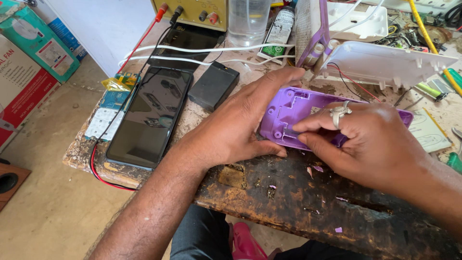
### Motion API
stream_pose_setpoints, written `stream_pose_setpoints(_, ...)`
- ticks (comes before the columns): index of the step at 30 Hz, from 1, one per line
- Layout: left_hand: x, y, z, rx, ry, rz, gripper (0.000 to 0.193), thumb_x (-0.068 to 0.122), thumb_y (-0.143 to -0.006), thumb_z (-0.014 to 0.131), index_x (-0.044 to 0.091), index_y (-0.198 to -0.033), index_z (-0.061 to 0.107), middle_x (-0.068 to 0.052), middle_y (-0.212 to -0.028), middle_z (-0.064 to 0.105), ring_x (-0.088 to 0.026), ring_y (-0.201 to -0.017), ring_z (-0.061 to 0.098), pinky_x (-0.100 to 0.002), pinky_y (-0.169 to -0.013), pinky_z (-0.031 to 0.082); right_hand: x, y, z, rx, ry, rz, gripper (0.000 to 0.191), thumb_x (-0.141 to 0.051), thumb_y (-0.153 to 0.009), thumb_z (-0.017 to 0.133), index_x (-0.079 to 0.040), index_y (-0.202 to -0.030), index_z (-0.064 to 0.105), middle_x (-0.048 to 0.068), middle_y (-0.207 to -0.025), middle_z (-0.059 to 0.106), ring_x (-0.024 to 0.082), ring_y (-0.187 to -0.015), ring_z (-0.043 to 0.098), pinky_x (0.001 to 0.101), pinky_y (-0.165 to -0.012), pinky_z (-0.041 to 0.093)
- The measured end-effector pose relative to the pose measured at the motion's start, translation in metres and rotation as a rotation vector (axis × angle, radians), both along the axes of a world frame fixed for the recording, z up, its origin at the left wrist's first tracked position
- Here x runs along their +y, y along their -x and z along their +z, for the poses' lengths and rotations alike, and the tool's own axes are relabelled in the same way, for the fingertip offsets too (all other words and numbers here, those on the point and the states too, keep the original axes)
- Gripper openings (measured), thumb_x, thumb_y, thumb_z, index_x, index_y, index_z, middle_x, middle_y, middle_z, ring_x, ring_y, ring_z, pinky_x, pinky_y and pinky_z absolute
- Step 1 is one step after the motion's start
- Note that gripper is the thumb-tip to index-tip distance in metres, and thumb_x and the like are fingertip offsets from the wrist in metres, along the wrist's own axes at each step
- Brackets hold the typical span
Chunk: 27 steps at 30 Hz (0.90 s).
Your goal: The person assembles a purple plastic device by inserting a battery, connecting wires, and closing the casing. They use pliers to trim plastic and a screwdriver to adjust internal components before snapping the cover shut.
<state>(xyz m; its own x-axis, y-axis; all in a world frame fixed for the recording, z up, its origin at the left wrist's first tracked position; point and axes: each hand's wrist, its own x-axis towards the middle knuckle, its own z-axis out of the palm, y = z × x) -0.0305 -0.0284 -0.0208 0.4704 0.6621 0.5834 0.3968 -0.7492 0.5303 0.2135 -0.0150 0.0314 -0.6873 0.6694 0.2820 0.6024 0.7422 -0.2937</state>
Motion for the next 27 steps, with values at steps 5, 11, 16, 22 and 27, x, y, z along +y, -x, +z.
stream_pose_setpoints(5, 0.003, -0.001, 0.000, -0.010, -0.006, -0.020, 0.121, 0.023, -0.069, 0.100, 0.016, -0.163, 0.023, -0.016, -0.168, 0.036, -0.035, -0.155, 0.043, -0.045, -0.131, 0.038, -0.004, -0.001, -0.002, -0.020, 0.035, -0.035, 0.018, -0.021, -0.078, 0.082, -0.019, -0.096, 0.084, 0.006, -0.066, 0.077, 0.016, -0.048, 0.065, 0.0319, -0.046, 0.051)
stream_pose_setpoints(11, 0.003, 0.002, -0.001, -0.014, -0.004, -0.025, 0.121, 0.019, -0.068, 0.099, 0.015, -0.162, 0.024, -0.015, -0.168, 0.035, -0.035, -0.156, 0.039, -0.045, -0.130, 0.036, -0.010, 0.000, -0.004, 0.032, -0.204, 0.184, 0.022, -0.015, -0.078, 0.081, -0.012, -0.099, 0.081, 0.011, -0.093, 0.076, 0.022, -0.067, 0.073, 0.0316, -0.057, 0.057)
stream_pose_setpoints(16, 0.005, 0.000, -0.001, 0.002, -0.002, -0.010, 0.121, 0.021, -0.065, 0.100, 0.016, -0.161, 0.027, -0.016, -0.166, 0.038, -0.035, -0.155, 0.042, -0.045, -0.129, 0.038, -0.008, -0.002, -0.001, -0.082, -0.170, 0.272, 0.019, -0.014, -0.079, 0.079, -0.010, -0.097, 0.080, 0.010, -0.097, 0.077, 0.025, -0.067, 0.071, 0.0356, -0.057, 0.057)
stream_pose_setpoints(22, 0.007, -0.001, -0.003, -0.014, -0.018, -0.022, 0.120, 0.020, -0.064, 0.101, 0.017, -0.160, 0.029, -0.017, -0.165, 0.041, -0.035, -0.153, 0.045, -0.044, -0.128, 0.039, -0.007, -0.002, -0.004, -0.208, -0.345, 0.356, 0.025, -0.011, -0.076, 0.074, -0.007, -0.101, 0.079, 0.010, -0.100, 0.076, 0.026, -0.073, 0.074, 0.0388, -0.062, 0.059)
stream_pose_setpoints(27, 0.010, -0.004, -0.003, -0.020, 0.029, -0.026, 0.119, 0.021, -0.065, 0.102, 0.018, -0.159, 0.030, -0.017, -0.164, 0.040, -0.034, -0.151, 0.045, -0.044, -0.123, 0.037, 0.002, -0.002, -0.002, -0.046, 0.025, -0.006, 0.019, -0.017, -0.081, 0.080, -0.016, -0.099, 0.084, 0.005, -0.073, 0.077, 0.016, -0.049, 0.066, 0.0343, -0.046, 0.052)
